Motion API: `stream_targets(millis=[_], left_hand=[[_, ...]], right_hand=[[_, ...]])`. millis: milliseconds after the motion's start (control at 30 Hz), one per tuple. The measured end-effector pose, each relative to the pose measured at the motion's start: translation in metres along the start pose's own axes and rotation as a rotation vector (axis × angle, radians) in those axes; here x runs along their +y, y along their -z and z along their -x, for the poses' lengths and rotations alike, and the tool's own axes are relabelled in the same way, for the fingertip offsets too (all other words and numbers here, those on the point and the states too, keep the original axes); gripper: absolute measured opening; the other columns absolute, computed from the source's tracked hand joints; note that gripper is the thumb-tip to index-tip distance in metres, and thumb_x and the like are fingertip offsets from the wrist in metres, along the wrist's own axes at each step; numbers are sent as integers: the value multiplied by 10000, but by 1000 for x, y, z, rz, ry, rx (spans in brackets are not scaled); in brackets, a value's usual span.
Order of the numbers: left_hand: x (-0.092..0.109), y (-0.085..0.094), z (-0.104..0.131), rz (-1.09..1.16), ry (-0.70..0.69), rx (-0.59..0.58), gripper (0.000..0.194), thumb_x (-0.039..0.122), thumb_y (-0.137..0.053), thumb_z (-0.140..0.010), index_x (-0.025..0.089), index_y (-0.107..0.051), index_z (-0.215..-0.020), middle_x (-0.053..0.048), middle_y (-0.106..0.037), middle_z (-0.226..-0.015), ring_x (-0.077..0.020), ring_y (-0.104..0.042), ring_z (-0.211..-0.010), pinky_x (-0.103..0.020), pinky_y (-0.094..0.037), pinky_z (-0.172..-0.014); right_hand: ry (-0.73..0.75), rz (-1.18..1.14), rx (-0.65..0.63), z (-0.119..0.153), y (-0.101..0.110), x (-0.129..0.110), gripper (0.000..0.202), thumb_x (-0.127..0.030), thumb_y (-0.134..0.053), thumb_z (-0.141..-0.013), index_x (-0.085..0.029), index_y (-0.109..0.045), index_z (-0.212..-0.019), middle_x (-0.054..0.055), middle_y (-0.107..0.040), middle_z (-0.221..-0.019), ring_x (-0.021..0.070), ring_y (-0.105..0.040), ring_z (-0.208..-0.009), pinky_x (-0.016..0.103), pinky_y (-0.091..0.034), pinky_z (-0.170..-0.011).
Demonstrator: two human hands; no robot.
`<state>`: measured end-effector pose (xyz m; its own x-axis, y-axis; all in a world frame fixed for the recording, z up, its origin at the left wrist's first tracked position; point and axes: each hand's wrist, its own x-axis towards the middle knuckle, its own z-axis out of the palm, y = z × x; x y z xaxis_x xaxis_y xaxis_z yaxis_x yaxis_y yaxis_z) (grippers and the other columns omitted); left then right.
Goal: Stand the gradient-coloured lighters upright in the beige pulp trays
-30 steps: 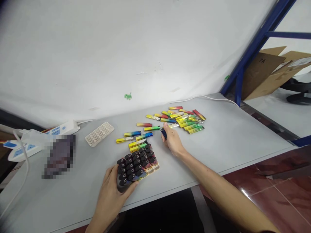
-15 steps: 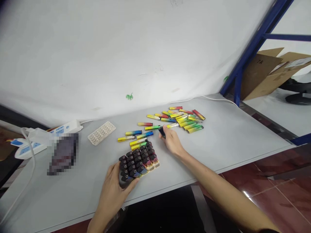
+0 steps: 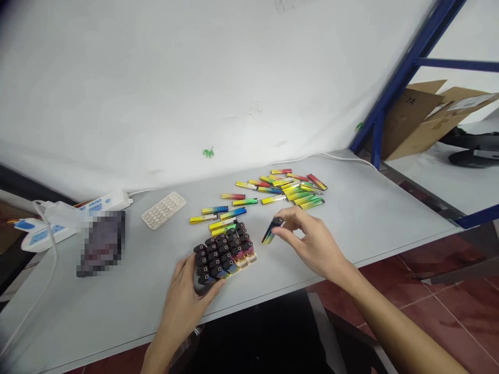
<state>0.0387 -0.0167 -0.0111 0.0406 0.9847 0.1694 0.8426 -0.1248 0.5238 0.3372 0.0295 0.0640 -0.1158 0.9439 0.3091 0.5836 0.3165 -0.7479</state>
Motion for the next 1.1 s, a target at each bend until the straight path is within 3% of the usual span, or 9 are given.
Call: stream_targets(millis=[100, 200, 400, 567, 700, 800, 900, 1000, 1100], left_hand=[[-1, -1, 0, 5, -13, 8, 715, 550, -618, -825, 156, -394, -1379, -143, -532, -1241, -309, -540, -1194, -530, -477, -1025], [-1, -1, 0, 16, -5, 6, 730, 553, -621, -822, 162, -383, -1391, -141, -530, -1240, -309, -546, -1191, -519, -488, -1011], [-2, -2, 1, 25, 9, 1, 752, 555, -620, -823, 161, -364, -1410, -149, -519, -1274, -312, -536, -1220, -509, -484, -1017], [-2, -3, 3, 28, 11, -4, 752, 549, -622, -825, 169, -357, -1418, -145, -526, -1275, -310, -543, -1213, -504, -501, -996], [-2, -4, 3, 14, 6, 12, 761, 548, -624, -823, 171, -349, -1424, -149, -526, -1279, -318, -539, -1222, -518, -497, -998], [-3, -3, 3, 12, -6, 10, 745, 534, -626, -826, 176, -353, -1419, -147, -533, -1265, -318, -549, -1209, -522, -501, -991], [-3, -3, 2, 5, -8, 17, 746, 528, -643, -814, 176, -362, -1409, -149, -533, -1261, -323, -553, -1202, -529, -504, -985], [-4, -3, 1, 5, -17, 26, 744, 515, -660, -805, 187, -366, -1405, -144, -539, -1247, -323, -560, -1187, -537, -503, -980], [-4, -3, 0, 17, -19, 31, 738, 502, -678, -795, 209, -374, -1400, -131, -544, -1234, -318, -569, -1170, -532, -507, -972]], right_hand=[[101, 37, -27, 16, -6, -10, 257, -401, -647, -903, -241, -591, -1096, 23, -708, -852, 160, -672, -739, 242, -497, -579], [200, 52, -82, 27, -26, -16, 226, -364, -635, -919, -236, -578, -1097, 13, -718, -856, 133, -672, -681, 230, -523, -603], [390, 181, -124, 30, -57, -17, 184, -297, -566, -968, -209, -548, -1129, 37, -724, -957, 141, -695, -736, 253, -533, -634], [499, 330, -170, 24, -58, -19, 184, -274, -542, -981, -196, -551, -1148, 40, -729, -947, 159, -705, -763, 275, -529, -647], [625, 428, -79, 19, -50, -25, 198, -298, -588, -957, -173, -567, -1109, 27, -739, -843, 152, -684, -648, 278, -496, -591], [597, 384, 49, 1, -43, -23, 95, -262, -598, -946, -180, -593, -993, 6, -737, -802, 113, -643, -587, 248, -470, -575], [432, 367, 146, -32, -44, -8, 94, -242, -535, -965, -192, -615, -962, -3, -712, -748, 104, -588, -541, 243, -431, -537], [279, 432, 24, -68, -57, 14, 208, -271, -488, -970, -199, -608, -1123, 50, -698, -912, 146, -604, -639, 274, -440, -575], [330, 519, -151, -86, -75, 31, 247, -245, -504, -939, -196, -624, -1149, 122, -625, -1055, 238, -607, -908, 337, -475, -720]])
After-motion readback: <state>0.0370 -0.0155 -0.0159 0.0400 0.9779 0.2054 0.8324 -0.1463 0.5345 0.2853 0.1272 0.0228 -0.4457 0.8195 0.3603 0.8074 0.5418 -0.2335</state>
